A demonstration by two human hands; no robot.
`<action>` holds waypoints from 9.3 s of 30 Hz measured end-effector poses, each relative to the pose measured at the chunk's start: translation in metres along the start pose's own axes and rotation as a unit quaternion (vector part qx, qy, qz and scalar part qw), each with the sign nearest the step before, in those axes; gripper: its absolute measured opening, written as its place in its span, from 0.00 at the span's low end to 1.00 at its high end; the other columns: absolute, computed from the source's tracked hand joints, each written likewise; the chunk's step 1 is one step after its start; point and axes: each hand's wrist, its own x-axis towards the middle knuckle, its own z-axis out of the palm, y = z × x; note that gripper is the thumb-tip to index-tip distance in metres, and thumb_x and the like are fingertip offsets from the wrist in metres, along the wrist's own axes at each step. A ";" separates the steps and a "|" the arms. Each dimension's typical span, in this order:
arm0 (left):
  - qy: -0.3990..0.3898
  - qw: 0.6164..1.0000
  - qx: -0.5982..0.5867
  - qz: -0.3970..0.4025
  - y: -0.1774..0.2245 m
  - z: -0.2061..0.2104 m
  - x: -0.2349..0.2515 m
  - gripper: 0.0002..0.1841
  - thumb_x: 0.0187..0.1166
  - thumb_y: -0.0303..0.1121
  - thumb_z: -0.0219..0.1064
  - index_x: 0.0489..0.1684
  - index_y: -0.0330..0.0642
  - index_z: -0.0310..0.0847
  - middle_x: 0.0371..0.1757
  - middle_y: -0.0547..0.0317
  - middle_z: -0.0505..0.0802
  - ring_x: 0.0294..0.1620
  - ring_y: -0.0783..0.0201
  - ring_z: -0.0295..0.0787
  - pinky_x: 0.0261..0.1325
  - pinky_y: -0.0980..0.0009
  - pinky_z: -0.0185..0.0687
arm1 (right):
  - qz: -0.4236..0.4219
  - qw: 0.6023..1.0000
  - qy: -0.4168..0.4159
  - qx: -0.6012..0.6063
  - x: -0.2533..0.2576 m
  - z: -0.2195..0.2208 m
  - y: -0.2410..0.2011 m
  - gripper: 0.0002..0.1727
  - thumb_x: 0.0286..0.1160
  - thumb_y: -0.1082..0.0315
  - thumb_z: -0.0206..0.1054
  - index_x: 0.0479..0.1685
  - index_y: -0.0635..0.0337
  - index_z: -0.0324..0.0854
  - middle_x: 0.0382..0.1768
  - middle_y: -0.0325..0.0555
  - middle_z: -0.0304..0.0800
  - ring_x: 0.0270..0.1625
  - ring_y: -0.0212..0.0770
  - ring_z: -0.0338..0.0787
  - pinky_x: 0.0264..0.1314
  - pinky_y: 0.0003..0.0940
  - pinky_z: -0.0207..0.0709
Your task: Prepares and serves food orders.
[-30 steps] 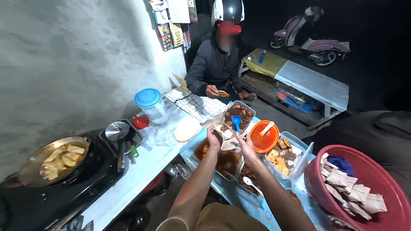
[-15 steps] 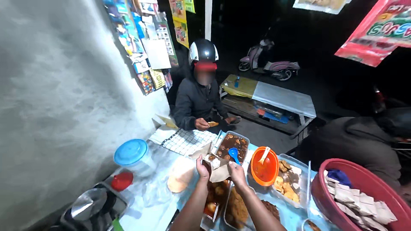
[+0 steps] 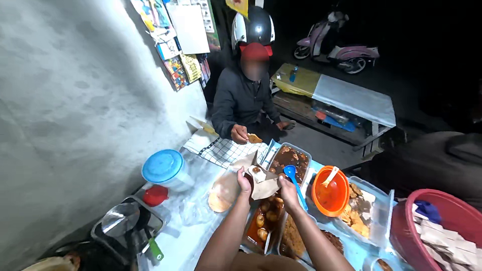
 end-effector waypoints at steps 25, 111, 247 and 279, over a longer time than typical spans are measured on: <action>0.017 0.998 0.066 -0.007 -0.041 0.006 0.052 0.30 0.97 0.39 0.22 0.92 0.34 0.47 0.90 0.43 0.64 0.89 0.60 0.61 0.90 0.64 0.56 | -0.042 0.995 -0.021 -0.092 0.052 0.011 -0.009 0.22 0.92 0.54 0.54 0.56 0.60 0.90 0.50 0.50 0.93 0.56 0.41 0.91 0.64 0.45 0.83; -0.260 0.935 0.016 -0.242 -0.148 0.101 -0.104 0.29 0.97 0.45 0.25 0.83 0.39 0.63 0.67 0.52 0.87 0.66 0.69 0.84 0.68 0.67 0.82 | -0.129 0.912 0.143 -0.362 -0.056 -0.260 -0.030 0.16 0.78 0.50 0.67 0.49 0.49 0.92 0.39 0.39 0.96 0.41 0.36 0.93 0.48 0.43 0.86; -0.078 0.981 0.180 0.007 0.017 -0.038 -0.063 0.26 0.97 0.35 0.27 0.86 0.38 0.59 0.74 0.56 0.81 0.70 0.77 0.77 0.73 0.75 0.72 | -0.261 0.792 0.036 -0.551 0.117 -0.264 0.009 0.19 0.66 0.71 0.78 0.58 0.62 0.88 0.71 0.72 0.77 0.75 0.79 0.73 0.70 0.80 0.67; 0.179 0.977 0.112 0.011 0.070 -0.228 -0.203 0.27 0.96 0.37 0.27 0.83 0.35 0.63 0.72 0.51 0.82 0.68 0.70 0.79 0.71 0.70 0.75 | -0.393 0.767 -0.178 -0.476 -0.116 -0.041 0.074 0.14 0.84 0.65 0.62 0.52 0.58 0.93 0.47 0.53 0.96 0.50 0.54 0.96 0.54 0.54 0.88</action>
